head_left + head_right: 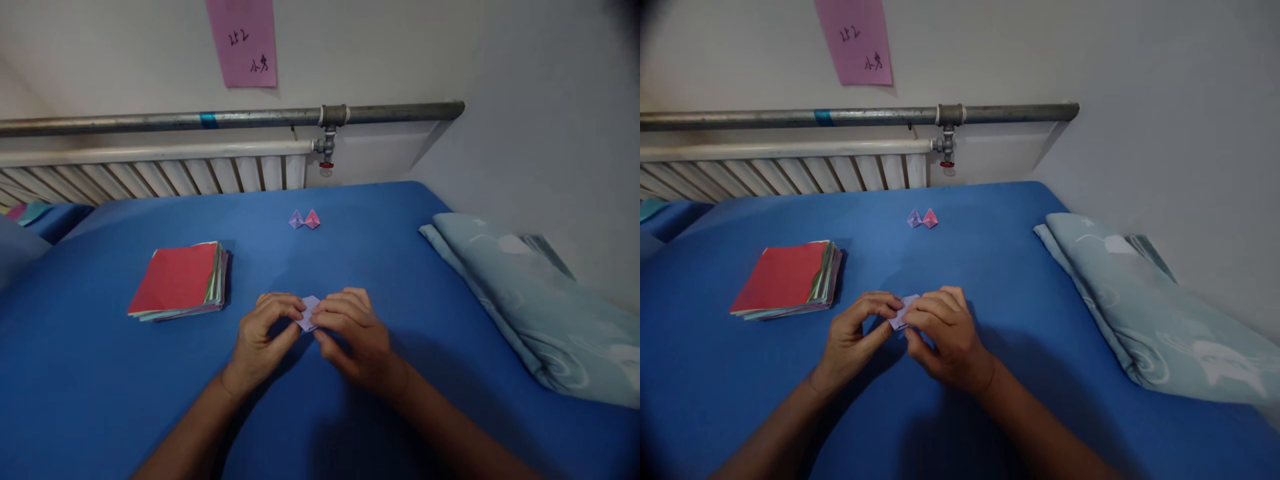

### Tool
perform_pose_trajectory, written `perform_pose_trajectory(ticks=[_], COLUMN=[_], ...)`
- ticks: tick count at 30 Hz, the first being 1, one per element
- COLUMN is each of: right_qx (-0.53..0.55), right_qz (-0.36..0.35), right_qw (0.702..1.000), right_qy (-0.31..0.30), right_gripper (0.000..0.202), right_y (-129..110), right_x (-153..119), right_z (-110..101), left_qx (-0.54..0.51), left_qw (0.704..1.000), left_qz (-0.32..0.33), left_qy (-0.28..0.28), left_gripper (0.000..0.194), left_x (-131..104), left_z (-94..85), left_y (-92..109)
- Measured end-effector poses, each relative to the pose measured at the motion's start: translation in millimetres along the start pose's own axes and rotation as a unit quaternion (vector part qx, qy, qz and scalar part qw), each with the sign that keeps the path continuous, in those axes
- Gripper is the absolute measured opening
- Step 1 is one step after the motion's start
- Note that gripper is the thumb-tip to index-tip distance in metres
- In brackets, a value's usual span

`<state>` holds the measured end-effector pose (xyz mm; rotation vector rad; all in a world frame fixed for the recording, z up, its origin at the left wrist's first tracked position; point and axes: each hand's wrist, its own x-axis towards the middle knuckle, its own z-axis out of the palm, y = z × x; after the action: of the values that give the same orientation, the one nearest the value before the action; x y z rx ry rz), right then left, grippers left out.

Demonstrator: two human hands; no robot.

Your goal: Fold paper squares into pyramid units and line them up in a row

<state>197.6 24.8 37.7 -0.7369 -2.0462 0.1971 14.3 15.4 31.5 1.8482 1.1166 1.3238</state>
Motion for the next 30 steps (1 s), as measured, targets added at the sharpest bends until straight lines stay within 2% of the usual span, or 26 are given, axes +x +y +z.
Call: perform_pose_trajectory(ticks=[5, 9, 18, 25, 30], right_qx=[0.011, 0.032, -0.002, -0.033, -0.058], right_qz=[0.008, 0.027, 0.023, 0.022, 0.005], right_qw=[1.0, 0.999, 1.0, 0.999, 0.998], right_qy=[0.006, -0.007, 0.001, -0.005, -0.012], right_gripper=[0.023, 0.019, 0.012, 0.012, 0.013], right_y=[0, 0, 2, 4, 7], right_x=[1, 0, -1, -1, -2], right_z=[-1, -1, 1, 0, 0], left_qx=[0.061, 0.108, 0.172, 0.159, 0.13], left_qw=[0.998, 0.993, 0.98, 0.981, 0.988], left_qz=[0.025, 0.048, 0.102, 0.113, 0.087], left_qy=[-0.015, -0.004, 0.006, -0.001, -0.012], left_gripper=[0.012, 0.014, 0.008, 0.011, 0.014], left_x=[0, 0, 0, 2, 0], left_z=[-0.4, -1.1, -2.8, -3.8, -2.8], left_y=[-1, -4, -12, -13, -13])
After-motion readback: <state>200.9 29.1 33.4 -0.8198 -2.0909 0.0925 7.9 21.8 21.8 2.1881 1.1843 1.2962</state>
